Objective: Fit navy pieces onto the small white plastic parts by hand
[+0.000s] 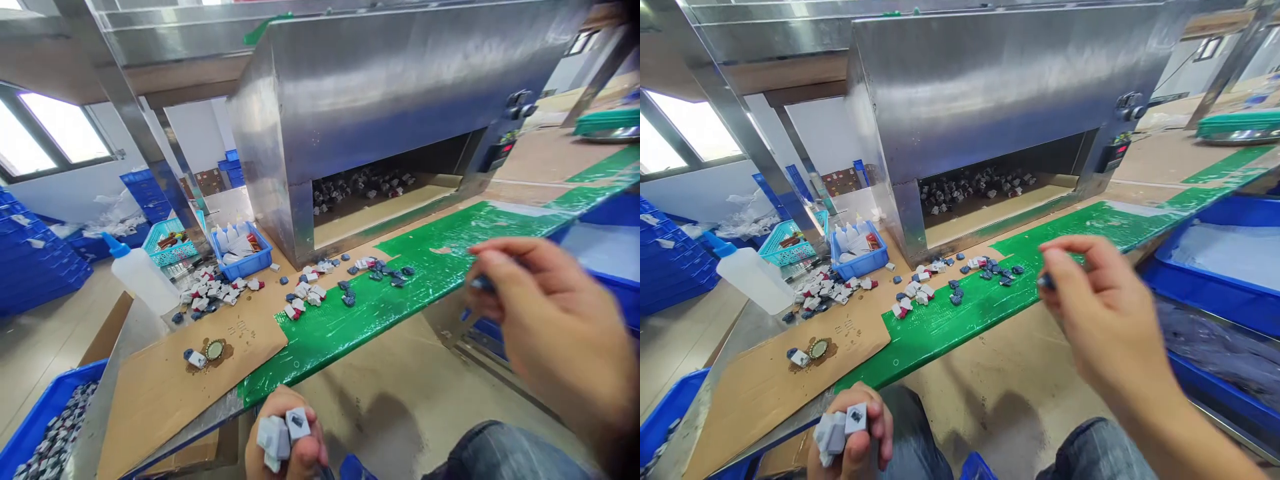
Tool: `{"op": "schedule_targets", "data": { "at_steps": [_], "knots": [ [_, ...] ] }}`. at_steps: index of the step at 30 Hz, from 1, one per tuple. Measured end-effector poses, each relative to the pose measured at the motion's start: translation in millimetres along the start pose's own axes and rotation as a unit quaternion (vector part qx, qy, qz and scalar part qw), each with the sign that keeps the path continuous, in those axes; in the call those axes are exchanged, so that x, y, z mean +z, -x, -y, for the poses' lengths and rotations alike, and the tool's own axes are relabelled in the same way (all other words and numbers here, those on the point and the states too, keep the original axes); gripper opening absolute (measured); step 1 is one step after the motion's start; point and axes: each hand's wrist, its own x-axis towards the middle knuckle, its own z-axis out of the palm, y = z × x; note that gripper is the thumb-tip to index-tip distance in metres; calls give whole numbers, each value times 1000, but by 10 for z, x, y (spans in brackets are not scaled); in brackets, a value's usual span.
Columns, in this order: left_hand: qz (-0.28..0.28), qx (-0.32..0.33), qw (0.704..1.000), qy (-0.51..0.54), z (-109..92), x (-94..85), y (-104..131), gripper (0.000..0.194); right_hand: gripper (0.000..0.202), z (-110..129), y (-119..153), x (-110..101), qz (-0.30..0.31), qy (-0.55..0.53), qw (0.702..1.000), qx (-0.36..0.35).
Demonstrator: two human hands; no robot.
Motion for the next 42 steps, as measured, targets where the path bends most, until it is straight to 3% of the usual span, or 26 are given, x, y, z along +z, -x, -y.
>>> {"op": "schedule_targets", "data": {
  "at_steps": [3,5,10,14,17,20,23,25,28,31,34,38,42],
  "knots": [
    [-15,-89,996,18,3,102,31,23,24,-36,349,101,177,49,982,36],
    [-28,-158,987,19,13,138,50,25,30,-28,511,190,263,66,962,36],
    [-52,-248,967,21,28,76,21,35,32,-37,603,426,335,31,936,104],
    [-56,-198,979,2,38,-27,-27,26,41,-103,622,610,343,3,925,160],
    [-81,-136,985,-62,29,-126,-78,21,42,-118,651,782,354,11,921,160],
    [-91,-120,985,-86,-12,-259,-136,24,42,-114,683,1029,387,33,910,146],
    [-144,-97,978,-112,-78,-436,-177,27,37,-136,732,1355,447,74,886,97],
    [-193,-82,967,-143,-122,-582,-189,28,37,-171,779,1596,495,102,863,13],
    [-275,-84,938,-192,-169,-822,-188,41,39,-218,855,1929,558,150,803,-145],
    [-345,-110,911,-199,-200,-1015,-177,57,33,-225,905,2161,582,199,755,-225],
    [-378,-120,902,-172,-230,-1102,-181,57,22,-225,913,2270,602,206,730,-248],
    [-422,-98,895,-111,-261,-1071,-229,53,25,-286,894,2287,615,211,706,-280],
    [-432,-87,893,-93,-254,-992,-259,50,24,-333,867,2250,599,197,719,-292]
  ]
}}
